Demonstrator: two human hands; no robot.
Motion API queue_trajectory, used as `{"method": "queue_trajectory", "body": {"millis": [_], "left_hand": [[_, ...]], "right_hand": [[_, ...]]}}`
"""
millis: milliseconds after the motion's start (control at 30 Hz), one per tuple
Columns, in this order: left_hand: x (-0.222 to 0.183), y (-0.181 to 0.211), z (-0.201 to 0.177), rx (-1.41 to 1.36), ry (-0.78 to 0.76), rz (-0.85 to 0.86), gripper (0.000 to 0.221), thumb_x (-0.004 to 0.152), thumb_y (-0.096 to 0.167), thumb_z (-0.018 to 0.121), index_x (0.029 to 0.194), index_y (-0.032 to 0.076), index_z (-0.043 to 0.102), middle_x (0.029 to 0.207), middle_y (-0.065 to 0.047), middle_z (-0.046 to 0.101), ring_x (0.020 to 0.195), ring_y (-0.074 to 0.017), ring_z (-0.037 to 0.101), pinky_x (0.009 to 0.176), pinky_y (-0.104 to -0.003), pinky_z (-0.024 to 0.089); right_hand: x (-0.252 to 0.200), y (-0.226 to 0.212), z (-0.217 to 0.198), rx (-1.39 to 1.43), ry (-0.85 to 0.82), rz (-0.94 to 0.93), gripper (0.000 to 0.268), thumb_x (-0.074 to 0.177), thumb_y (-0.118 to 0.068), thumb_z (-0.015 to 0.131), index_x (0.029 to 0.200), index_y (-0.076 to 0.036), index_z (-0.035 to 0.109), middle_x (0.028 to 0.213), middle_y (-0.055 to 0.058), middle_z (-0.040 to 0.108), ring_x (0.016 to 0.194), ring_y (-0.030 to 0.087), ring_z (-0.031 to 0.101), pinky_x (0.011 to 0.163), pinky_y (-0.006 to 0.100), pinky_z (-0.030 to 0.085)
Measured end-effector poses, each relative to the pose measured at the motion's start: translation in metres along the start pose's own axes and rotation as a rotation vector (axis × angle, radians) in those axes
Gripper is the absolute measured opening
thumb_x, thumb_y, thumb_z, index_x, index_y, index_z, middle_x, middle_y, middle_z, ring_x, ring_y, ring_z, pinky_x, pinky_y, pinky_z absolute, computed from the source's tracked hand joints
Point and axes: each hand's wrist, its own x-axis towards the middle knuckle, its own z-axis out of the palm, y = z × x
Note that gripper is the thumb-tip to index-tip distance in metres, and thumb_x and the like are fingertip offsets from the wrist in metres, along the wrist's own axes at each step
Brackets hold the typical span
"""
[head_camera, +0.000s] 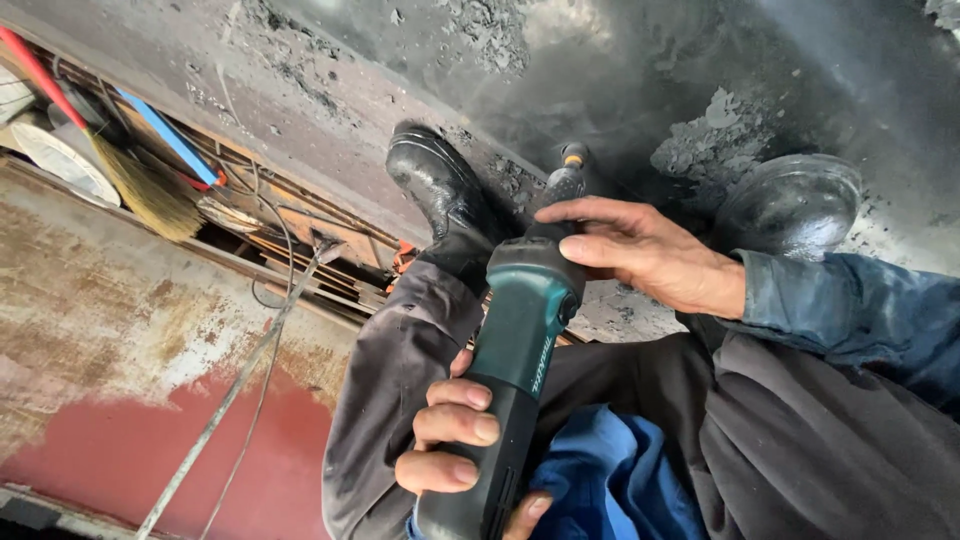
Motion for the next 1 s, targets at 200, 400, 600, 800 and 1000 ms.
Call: {"method": "queue_trajectory", "body": {"millis": [200, 400, 600, 800, 1000], "left_hand": [[0.005, 0.005, 0.003, -0.008, 0.026, -0.001, 0.062, 0.076, 0.021, 0.09, 0.117, 0.025, 0.045, 0.119, -0.004, 0.06, 0.118, -0.0285, 0.054, 0.12, -0.063, 0.034], [0.006, 0.002, 0.003, 0.022, 0.037, 0.009, 0.062, 0.076, 0.022, 0.09, 0.117, 0.025, 0.045, 0.118, -0.003, 0.06, 0.113, -0.0273, 0.056, 0.117, -0.061, 0.034], [0.009, 0.009, 0.004, -0.002, 0.006, -0.035, 0.062, 0.078, 0.021, 0.09, 0.118, 0.025, 0.044, 0.12, -0.004, 0.059, 0.115, -0.0272, 0.055, 0.118, -0.059, 0.033], [0.008, 0.008, 0.001, 0.022, 0.026, -0.007, 0.063, 0.077, 0.022, 0.091, 0.118, 0.024, 0.043, 0.12, -0.004, 0.059, 0.114, -0.0276, 0.055, 0.118, -0.059, 0.033], [0.011, 0.004, -0.005, 0.004, 0.003, -0.053, 0.064, 0.076, 0.022, 0.092, 0.12, 0.025, 0.045, 0.116, -0.005, 0.058, 0.119, -0.0303, 0.055, 0.12, -0.061, 0.033]], "right_hand": [[0.003, -0.001, 0.001, 0.044, -0.014, 0.024, 0.054, 0.093, -0.027, 0.066, 0.144, -0.012, 0.058, 0.118, 0.006, 0.072, 0.113, 0.014, 0.066, 0.1, 0.037, 0.054], [0.0, -0.003, 0.0, -0.01, -0.029, -0.011, 0.053, 0.095, -0.027, 0.067, 0.144, -0.009, 0.059, 0.119, 0.008, 0.073, 0.112, 0.016, 0.066, 0.099, 0.036, 0.053], [0.001, -0.007, 0.002, -0.036, 0.02, 0.021, 0.055, 0.093, -0.03, 0.065, 0.144, -0.013, 0.058, 0.119, 0.006, 0.073, 0.112, 0.014, 0.066, 0.099, 0.037, 0.054], [0.0, -0.004, 0.001, -0.081, -0.023, -0.046, 0.054, 0.093, -0.032, 0.066, 0.142, -0.01, 0.06, 0.122, 0.005, 0.072, 0.115, 0.015, 0.066, 0.101, 0.036, 0.053], [-0.001, -0.013, 0.004, -0.074, 0.012, 0.007, 0.054, 0.093, -0.032, 0.066, 0.143, -0.012, 0.061, 0.121, 0.008, 0.072, 0.114, 0.016, 0.065, 0.1, 0.037, 0.052]]}}
